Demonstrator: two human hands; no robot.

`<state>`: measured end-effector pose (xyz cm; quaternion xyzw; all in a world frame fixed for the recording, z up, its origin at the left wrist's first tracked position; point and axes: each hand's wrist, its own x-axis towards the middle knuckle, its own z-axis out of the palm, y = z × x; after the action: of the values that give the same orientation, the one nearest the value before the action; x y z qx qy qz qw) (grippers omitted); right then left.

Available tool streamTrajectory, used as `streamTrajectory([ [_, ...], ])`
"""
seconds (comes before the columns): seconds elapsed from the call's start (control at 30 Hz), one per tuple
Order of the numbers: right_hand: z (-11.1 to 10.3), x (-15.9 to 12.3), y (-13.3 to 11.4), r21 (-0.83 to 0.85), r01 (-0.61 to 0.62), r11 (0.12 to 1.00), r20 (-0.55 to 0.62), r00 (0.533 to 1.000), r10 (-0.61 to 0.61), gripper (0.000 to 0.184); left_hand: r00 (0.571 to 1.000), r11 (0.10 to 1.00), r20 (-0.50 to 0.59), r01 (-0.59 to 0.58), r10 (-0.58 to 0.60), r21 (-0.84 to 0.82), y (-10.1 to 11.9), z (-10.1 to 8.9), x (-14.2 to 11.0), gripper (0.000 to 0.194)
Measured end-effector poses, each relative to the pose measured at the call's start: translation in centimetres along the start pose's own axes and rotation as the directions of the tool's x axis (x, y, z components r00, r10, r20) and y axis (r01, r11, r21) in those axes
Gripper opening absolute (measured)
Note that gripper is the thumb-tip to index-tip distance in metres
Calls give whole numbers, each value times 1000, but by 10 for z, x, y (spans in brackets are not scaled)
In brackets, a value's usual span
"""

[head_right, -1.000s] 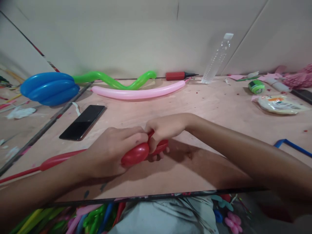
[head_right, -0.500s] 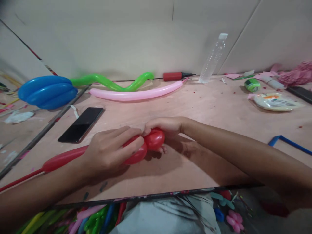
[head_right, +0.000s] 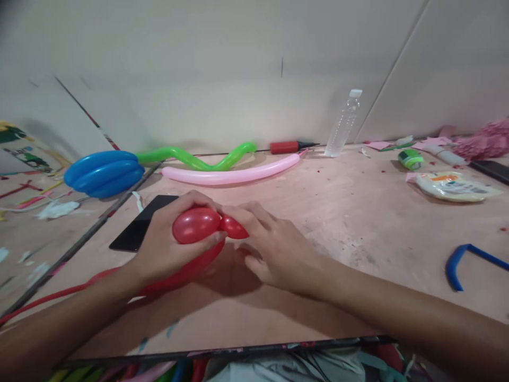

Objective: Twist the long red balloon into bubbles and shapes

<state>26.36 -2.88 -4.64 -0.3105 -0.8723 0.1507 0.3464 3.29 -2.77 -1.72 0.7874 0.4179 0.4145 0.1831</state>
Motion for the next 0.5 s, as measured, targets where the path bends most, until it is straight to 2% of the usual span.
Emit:
streamTrajectory([
  [0.1, 7, 2, 4, -304, 164, 939, -24, 984, -179, 73, 992, 985, 30, 123, -121, -118, 7, -3, 4, 26],
  [0.2, 5, 4, 1, -527, 240, 816, -50, 949, -312, 61, 950, 903, 197, 295, -242, -313, 16, -8, 8, 22],
  [0.27, 0, 5, -5, -550, 237, 800, -56, 946, -319, 53, 907, 812, 304, 403, -292, -422, 21, -11, 10, 22],
  [0.33, -8, 6, -11, -457, 188, 870, -54, 970, -238, 51, 887, 775, 347, 443, -305, -450, 24, -13, 11, 25],
  [0.37, -11, 7, -14, -364, 140, 921, -46, 985, -168, 48, 890, 792, 346, 433, -298, -431, 26, -13, 11, 26],
  [0.43, -17, 8, -17, -109, -5, 994, 7, 1000, 5, 31, 915, 869, 314, 358, -254, -342, 30, -14, 10, 27],
  [0.5, -20, 10, -17, 155, -177, 972, 125, 979, 159, 19, 946, 950, 284, 224, -158, -218, 34, -13, 8, 25],
])
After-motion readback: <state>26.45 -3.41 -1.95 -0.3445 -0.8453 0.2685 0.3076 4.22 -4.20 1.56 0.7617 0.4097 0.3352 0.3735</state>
